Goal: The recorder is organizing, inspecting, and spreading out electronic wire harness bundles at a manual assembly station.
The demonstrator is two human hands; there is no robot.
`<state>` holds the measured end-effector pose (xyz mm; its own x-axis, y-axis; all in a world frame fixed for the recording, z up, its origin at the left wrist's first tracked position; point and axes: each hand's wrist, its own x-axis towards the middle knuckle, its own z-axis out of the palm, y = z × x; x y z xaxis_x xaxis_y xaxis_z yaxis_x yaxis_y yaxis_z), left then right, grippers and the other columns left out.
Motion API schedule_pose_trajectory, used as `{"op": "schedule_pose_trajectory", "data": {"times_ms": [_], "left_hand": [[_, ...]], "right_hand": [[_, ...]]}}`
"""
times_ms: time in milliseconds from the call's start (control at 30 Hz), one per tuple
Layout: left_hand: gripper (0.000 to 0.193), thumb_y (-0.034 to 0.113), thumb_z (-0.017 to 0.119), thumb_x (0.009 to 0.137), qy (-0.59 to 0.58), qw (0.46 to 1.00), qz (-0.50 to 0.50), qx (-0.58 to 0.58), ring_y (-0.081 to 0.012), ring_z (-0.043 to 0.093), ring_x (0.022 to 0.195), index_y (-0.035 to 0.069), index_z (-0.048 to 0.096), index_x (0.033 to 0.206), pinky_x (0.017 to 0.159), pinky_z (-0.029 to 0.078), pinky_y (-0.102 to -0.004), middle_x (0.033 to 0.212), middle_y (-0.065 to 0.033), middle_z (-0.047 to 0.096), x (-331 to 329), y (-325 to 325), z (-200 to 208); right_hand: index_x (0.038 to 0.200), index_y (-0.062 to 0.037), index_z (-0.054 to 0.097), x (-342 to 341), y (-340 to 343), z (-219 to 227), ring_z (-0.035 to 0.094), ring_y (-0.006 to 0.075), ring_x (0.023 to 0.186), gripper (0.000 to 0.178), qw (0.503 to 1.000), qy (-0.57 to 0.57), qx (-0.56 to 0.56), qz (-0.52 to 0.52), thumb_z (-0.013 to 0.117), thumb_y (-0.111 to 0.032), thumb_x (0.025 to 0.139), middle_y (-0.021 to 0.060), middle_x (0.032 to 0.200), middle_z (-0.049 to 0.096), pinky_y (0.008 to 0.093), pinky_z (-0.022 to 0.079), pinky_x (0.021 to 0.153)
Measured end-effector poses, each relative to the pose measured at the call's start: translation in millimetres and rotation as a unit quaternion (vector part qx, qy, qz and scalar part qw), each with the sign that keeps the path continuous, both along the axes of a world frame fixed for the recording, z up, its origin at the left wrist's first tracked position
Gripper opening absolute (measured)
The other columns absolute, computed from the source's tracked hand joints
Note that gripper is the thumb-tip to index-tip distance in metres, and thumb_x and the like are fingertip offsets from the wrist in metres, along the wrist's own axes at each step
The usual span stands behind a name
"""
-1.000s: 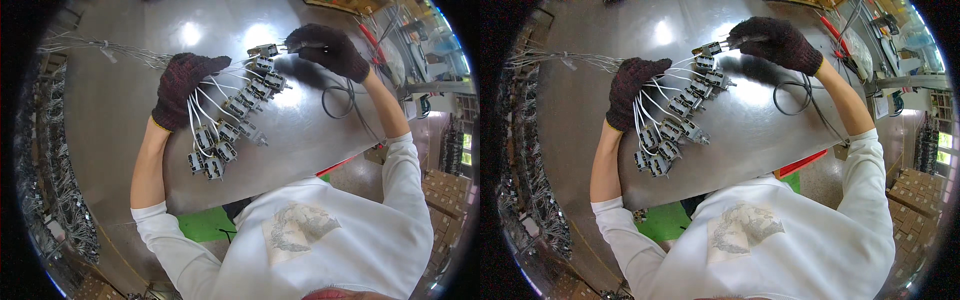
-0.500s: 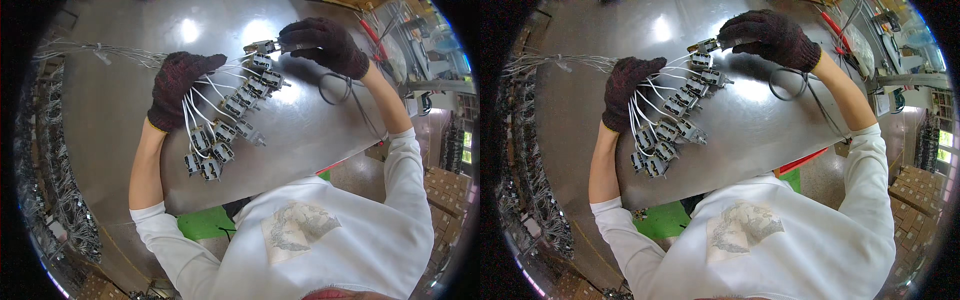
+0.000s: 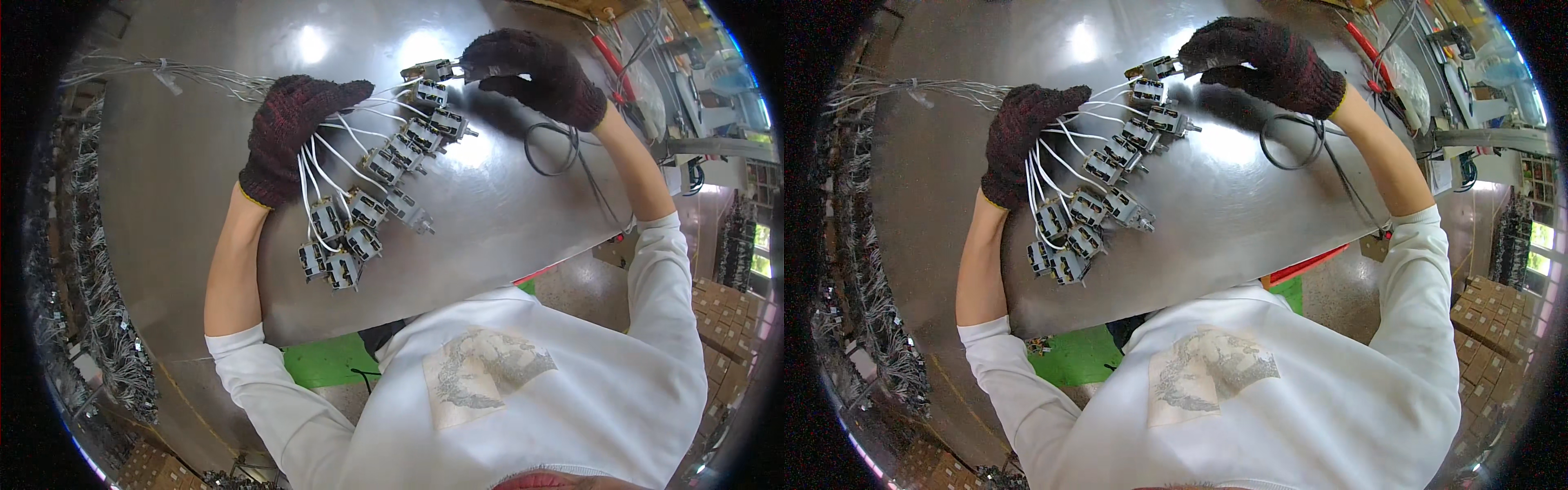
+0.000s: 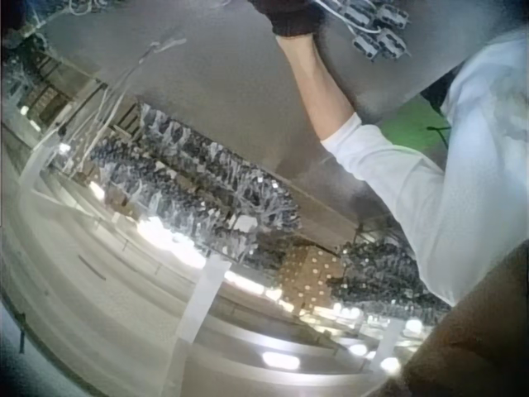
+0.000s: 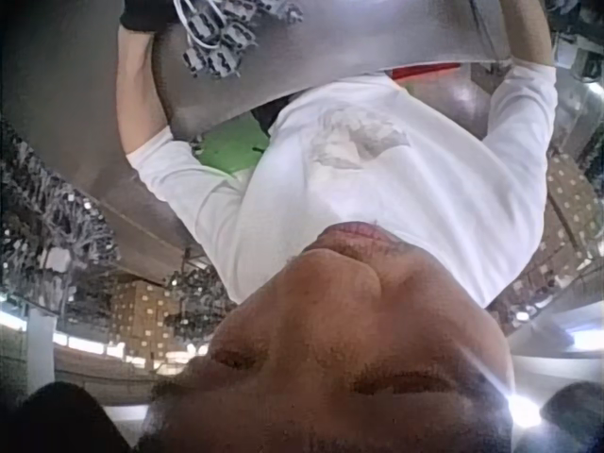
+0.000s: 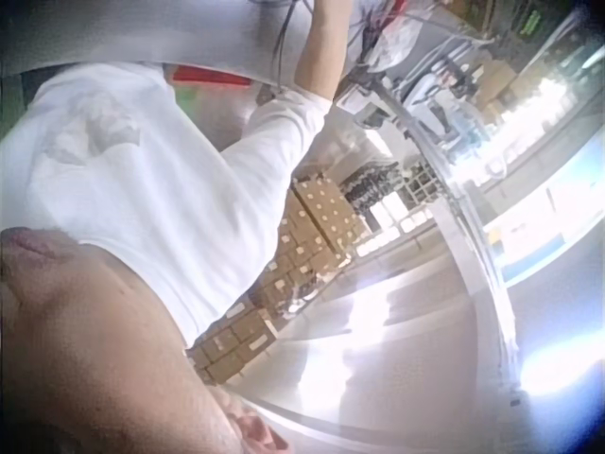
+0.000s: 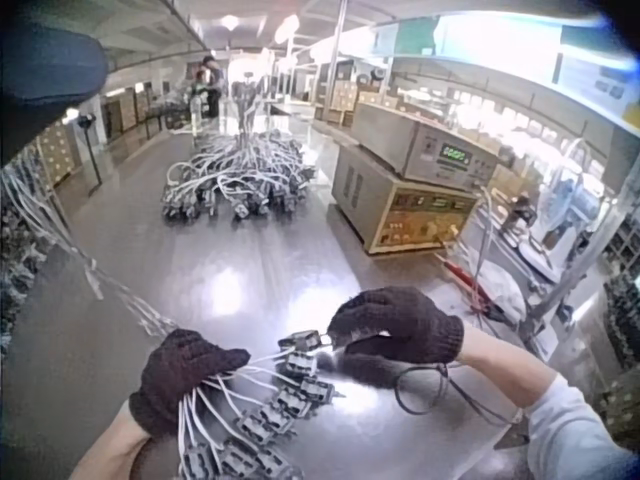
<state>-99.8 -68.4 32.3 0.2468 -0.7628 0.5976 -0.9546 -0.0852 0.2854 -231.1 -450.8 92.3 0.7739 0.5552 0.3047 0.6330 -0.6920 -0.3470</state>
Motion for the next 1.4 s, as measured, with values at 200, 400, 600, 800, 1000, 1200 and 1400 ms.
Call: {"op": "schedule_pose_trajectory", "data": {"times_ms": [200, 400, 600, 800, 1000, 1200, 1400], "left_hand": [[0.054, 0.010, 0.077, 0.083, -0.010, 1.000, 0.000, -0.016, -0.0277, 0.073, 0.098, 0.018, 0.080, 0.137, 0.096, 0.056, -0.0431, 0.102, -0.0029, 0.080, -1, -2, 0], [0.052, 0.010, 0.076, 0.084, 0.001, 1.000, 0.001, 0.000, -0.0270, 0.073, 0.097, 0.018, 0.080, 0.136, 0.095, 0.056, -0.0429, 0.102, -0.0030, 0.080, 1, -1, 1], [0.053, 0.009, 0.076, 0.084, -0.014, 1.000, -0.009, -0.020, -0.0271, 0.073, 0.095, 0.018, 0.080, 0.136, 0.093, 0.056, -0.0424, 0.101, -0.0037, 0.079, 0, -1, 0], [0.054, 0.008, 0.077, 0.083, -0.009, 1.000, -0.009, -0.011, -0.0277, 0.072, 0.095, 0.017, 0.080, 0.136, 0.092, 0.057, -0.0421, 0.101, -0.0046, 0.078, 2, -1, 1], [0.053, 0.008, 0.077, 0.084, -0.004, 1.000, 0.000, -0.014, -0.0286, 0.072, 0.094, 0.017, 0.081, 0.135, 0.090, 0.057, -0.0422, 0.100, -0.0063, 0.078, -1, -1, 0], [0.056, 0.008, 0.077, 0.083, -0.012, 1.000, -0.004, -0.017, -0.0274, 0.073, 0.097, 0.019, 0.080, 0.138, 0.093, 0.056, -0.0423, 0.100, -0.0044, 0.078, 1, -1, -1], [0.053, 0.004, 0.079, 0.083, -0.027, 0.999, -0.012, -0.028, -0.0298, 0.075, 0.095, 0.016, 0.081, 0.134, 0.088, 0.058, -0.0421, 0.102, -0.0085, 0.081, 2, -4, 1]], "right_hand": [[0.137, -0.0103, 0.077, -1, 2, -3, 0.076, 0.0282, 0.124, 0.035, 0.994, 0.065, 0.077, -0.033, 0.081, -0.012, 0.102, 0.0108, 0.138, 0.077, 0.0426, 0.063, 0.109], [0.137, -0.0131, 0.077, 3, 0, -2, 0.078, 0.0324, 0.115, 0.038, 1.000, 0.013, 0.020, -0.018, 0.083, -0.016, 0.100, 0.0111, 0.135, 0.078, 0.0430, 0.065, 0.103], [0.135, -0.0138, 0.077, 4, 3, 6, 0.077, 0.0336, 0.111, 0.040, 0.990, -0.082, -0.115, 0.006, 0.085, -0.016, 0.096, 0.0113, 0.135, 0.077, 0.0433, 0.064, 0.096], [0.140, -0.0215, 0.076, -6, 6, 4, 0.076, 0.0307, 0.115, 0.041, 0.983, -0.119, -0.142, -0.017, 0.081, -0.023, 0.100, 0.0084, 0.142, 0.076, 0.0437, 0.063, 0.099], [0.140, -0.0194, 0.076, -10, 5, 6, 0.076, 0.0315, 0.114, 0.047, 0.980, -0.118, -0.161, -0.022, 0.084, -0.018, 0.095, 0.0079, 0.147, 0.074, 0.0434, 0.063, 0.096], [0.129, -0.0128, 0.081, -34, 49, 11, 0.081, 0.0298, 0.110, 0.033, 0.992, -0.072, 0.058, -0.091, 0.085, -0.009, 0.097, 0.0087, 0.135, 0.079, 0.0386, 0.066, 0.095], [0.128, -0.0134, 0.082, -48, 73, 6, 0.081, 0.0289, 0.105, 0.030, 0.985, -0.035, 0.063, -0.159, 0.085, -0.015, 0.098, 0.0084, 0.128, 0.080, 0.0382, 0.066, 0.091]]}}
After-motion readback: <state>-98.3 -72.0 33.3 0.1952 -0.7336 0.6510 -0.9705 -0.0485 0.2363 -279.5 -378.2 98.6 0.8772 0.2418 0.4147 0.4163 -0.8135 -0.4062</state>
